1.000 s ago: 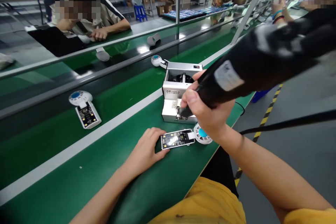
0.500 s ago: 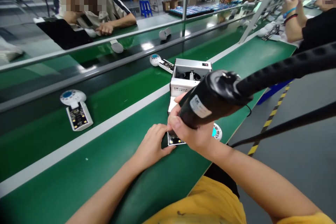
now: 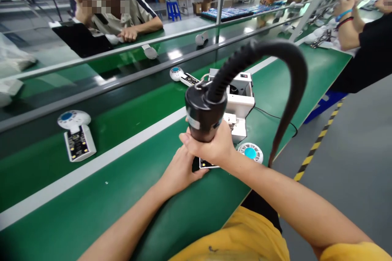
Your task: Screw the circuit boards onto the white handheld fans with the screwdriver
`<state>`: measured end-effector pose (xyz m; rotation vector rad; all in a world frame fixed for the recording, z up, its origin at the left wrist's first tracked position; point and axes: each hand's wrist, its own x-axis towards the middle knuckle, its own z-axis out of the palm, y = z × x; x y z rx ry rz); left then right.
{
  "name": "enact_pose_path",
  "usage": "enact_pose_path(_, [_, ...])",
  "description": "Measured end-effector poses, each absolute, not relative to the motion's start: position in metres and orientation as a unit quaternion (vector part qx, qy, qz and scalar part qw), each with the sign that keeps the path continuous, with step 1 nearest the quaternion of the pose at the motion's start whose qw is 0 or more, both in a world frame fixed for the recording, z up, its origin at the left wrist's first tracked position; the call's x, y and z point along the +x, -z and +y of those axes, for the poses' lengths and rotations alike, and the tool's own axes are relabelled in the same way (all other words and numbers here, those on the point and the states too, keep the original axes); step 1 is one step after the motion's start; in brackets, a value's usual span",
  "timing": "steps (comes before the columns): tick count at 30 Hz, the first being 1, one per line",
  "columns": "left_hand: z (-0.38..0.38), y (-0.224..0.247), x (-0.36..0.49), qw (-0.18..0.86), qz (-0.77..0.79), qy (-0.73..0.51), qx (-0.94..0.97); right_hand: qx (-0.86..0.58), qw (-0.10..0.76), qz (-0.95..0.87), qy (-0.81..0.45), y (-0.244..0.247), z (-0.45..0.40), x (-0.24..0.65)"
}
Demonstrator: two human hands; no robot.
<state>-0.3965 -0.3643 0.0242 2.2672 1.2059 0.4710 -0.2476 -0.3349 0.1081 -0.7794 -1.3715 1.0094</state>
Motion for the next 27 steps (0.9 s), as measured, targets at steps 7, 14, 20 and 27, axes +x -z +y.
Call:
enact_pose_path(7, [-0.366,-0.029,-0.398,0.262,0.434,-0.187,0.841,-0.312,0.692,-0.535,-0.371,-0.148,-0.345,-0.218])
enact_pose_path(14, [-0.365,-0.027,-0.398,0.263,0.442,-0.171,0.841,-0.301,0.747,-0.532,-0.261,-0.157,-0.332,-0.197])
enact_pose_path(20, [-0.365,-0.026,-0.398,0.253,0.434,-0.176,0.847,-0.312,0.720,-0.547,-0.291,-0.149,-0.330,-0.199])
enact_pose_path(27, [-0.365,-0.030,-0.394,0.250,0.436,-0.167,0.848,-0.298,0.636,-0.571,-0.425,-0.137,-0.372,-0.212])
